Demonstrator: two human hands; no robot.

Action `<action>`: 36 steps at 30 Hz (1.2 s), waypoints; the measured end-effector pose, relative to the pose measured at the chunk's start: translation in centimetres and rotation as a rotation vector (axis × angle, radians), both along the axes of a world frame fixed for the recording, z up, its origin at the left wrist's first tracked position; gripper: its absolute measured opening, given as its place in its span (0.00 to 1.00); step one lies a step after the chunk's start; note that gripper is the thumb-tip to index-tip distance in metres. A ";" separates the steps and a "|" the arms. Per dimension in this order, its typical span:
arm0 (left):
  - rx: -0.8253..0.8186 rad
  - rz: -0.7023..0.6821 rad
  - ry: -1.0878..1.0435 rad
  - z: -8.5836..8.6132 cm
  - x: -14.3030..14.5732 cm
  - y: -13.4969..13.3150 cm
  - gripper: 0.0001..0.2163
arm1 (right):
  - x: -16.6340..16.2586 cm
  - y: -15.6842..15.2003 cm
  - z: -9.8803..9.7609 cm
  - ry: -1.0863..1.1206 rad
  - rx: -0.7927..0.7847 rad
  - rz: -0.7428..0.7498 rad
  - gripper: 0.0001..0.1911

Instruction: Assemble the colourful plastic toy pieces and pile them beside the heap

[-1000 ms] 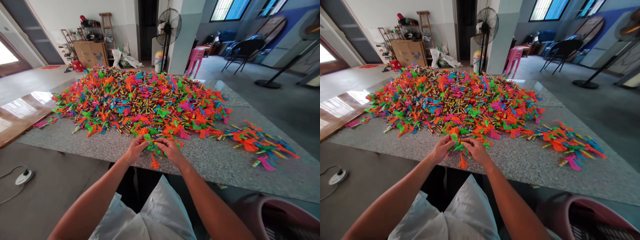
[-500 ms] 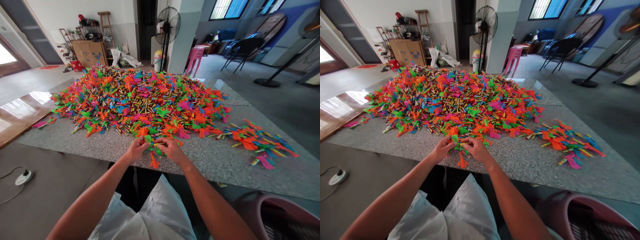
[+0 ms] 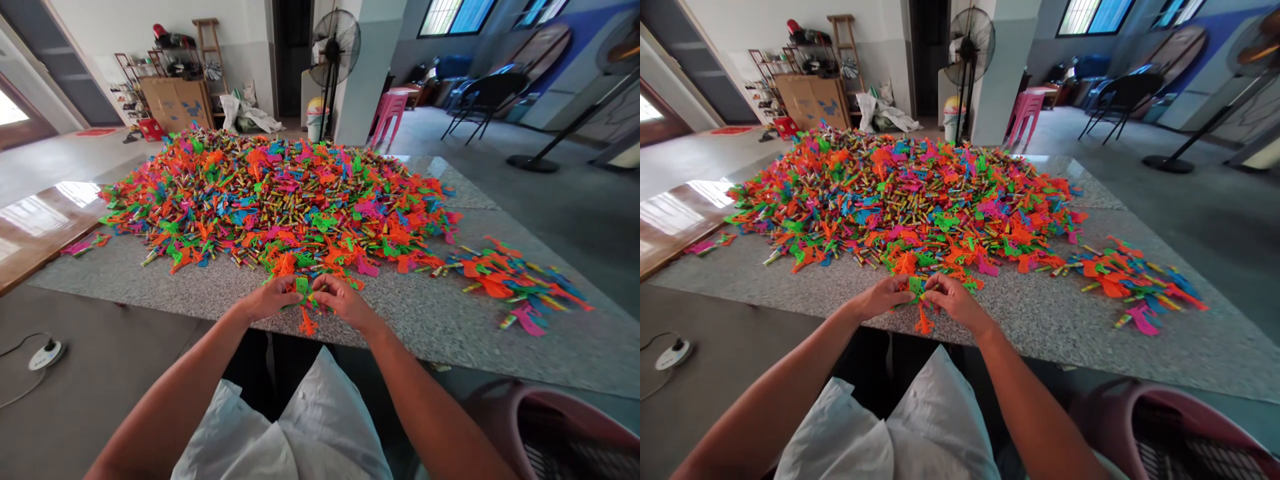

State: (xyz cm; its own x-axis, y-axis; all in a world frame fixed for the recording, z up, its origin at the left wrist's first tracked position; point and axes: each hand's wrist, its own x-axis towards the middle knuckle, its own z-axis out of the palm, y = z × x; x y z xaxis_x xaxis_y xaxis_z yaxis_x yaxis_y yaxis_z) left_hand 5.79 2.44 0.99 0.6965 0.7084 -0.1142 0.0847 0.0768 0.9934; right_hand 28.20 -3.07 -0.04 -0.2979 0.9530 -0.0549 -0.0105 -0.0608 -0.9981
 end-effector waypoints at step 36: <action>0.885 0.048 0.874 -5.0 6.9 -2.1 0.16 | 9.0 1.1 -6.4 -1.066 0.192 -0.510 0.15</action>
